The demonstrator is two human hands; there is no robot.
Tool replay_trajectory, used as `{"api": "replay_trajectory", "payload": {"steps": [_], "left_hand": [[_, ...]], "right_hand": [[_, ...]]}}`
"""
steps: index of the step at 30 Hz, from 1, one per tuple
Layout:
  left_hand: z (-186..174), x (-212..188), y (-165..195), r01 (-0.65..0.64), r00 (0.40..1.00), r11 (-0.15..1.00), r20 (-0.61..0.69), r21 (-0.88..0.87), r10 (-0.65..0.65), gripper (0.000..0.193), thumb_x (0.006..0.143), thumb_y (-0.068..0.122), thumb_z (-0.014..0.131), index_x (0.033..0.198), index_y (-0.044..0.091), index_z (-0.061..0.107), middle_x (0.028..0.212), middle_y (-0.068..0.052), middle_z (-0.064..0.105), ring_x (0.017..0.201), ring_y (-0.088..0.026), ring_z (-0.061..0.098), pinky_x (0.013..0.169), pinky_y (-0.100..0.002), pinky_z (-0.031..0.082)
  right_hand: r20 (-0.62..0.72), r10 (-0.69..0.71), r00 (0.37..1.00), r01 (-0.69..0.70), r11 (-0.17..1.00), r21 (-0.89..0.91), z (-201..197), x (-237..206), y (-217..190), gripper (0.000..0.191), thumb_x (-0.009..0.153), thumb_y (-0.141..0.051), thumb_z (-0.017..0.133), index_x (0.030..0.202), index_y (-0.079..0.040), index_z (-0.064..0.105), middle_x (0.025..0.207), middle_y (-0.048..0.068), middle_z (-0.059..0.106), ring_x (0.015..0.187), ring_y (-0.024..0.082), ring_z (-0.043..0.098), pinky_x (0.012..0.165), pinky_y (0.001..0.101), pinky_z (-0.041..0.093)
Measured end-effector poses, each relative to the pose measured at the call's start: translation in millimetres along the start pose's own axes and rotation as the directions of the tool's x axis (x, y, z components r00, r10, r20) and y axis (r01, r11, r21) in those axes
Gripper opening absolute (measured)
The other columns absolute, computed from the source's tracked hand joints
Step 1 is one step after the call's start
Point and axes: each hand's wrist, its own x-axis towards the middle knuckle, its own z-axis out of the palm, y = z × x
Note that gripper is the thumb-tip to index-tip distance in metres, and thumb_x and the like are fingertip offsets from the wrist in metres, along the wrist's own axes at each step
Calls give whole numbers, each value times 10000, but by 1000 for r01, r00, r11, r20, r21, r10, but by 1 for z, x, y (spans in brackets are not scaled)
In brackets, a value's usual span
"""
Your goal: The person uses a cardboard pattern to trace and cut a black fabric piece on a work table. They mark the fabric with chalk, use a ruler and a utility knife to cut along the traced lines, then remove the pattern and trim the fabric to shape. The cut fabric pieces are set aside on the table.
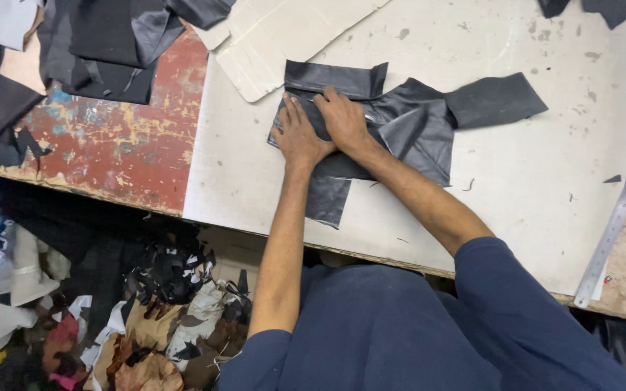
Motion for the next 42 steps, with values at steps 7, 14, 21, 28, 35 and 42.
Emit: {"api": "replay_trajectory", "payload": {"steps": [7,14,21,28,35,42], "left_hand": [[-3,1,8,-2,999,1000,34,18,2,1648,392,899,841,1569,-67,209,1683,-251,75,1533,-373,163,1094,-645,311],[-5,-3,11,1,999,1000,45,24,-3,1648,381,883,846,1571,-66,215,1685,-249,71,1521,-369,168,1066,-647,330],[-4,-6,9,-23,1000,1000,6,2,23,1651,379,893,847,1560,-86,236,1685,-261,83,1532,-381,171,1083,-646,324],[-13,-10,12,-24,999,1000,44,18,23,1669,398,891,844,1563,-102,181,1664,-317,55,1521,-424,156,1068,-667,318],[-30,-14,-1,-167,984,979,-75,-116,159,1241,703,691,834,1501,-105,313,1581,-369,215,1401,-486,340,1042,-613,414],[-75,46,-47,-409,913,905,-49,-118,406,161,905,38,724,1002,111,831,1245,-211,695,1037,-379,704,906,-450,562]], "right_hand": [[46,-72,996,75,995,-61,-40,-87,67,340,875,-15,620,1210,-46,676,1158,127,631,920,262,671,707,404,562],[147,-101,984,121,983,-135,-70,-148,139,415,865,-15,631,1271,-86,676,1112,118,622,958,284,661,762,419,552],[273,-36,961,117,951,-286,-148,-212,207,387,950,-43,640,1331,-94,684,1016,100,628,892,245,658,709,393,534],[176,77,981,-1,919,-394,-155,-205,176,339,907,18,613,1219,-64,715,1059,126,656,824,274,678,634,396,544],[49,300,953,-274,917,-289,-169,-152,172,269,961,75,572,1156,-62,696,1106,167,643,903,403,660,716,519,527],[198,116,973,-153,971,184,-119,-158,32,336,861,-50,680,1197,-53,682,1065,172,680,976,397,676,824,500,558]]}}
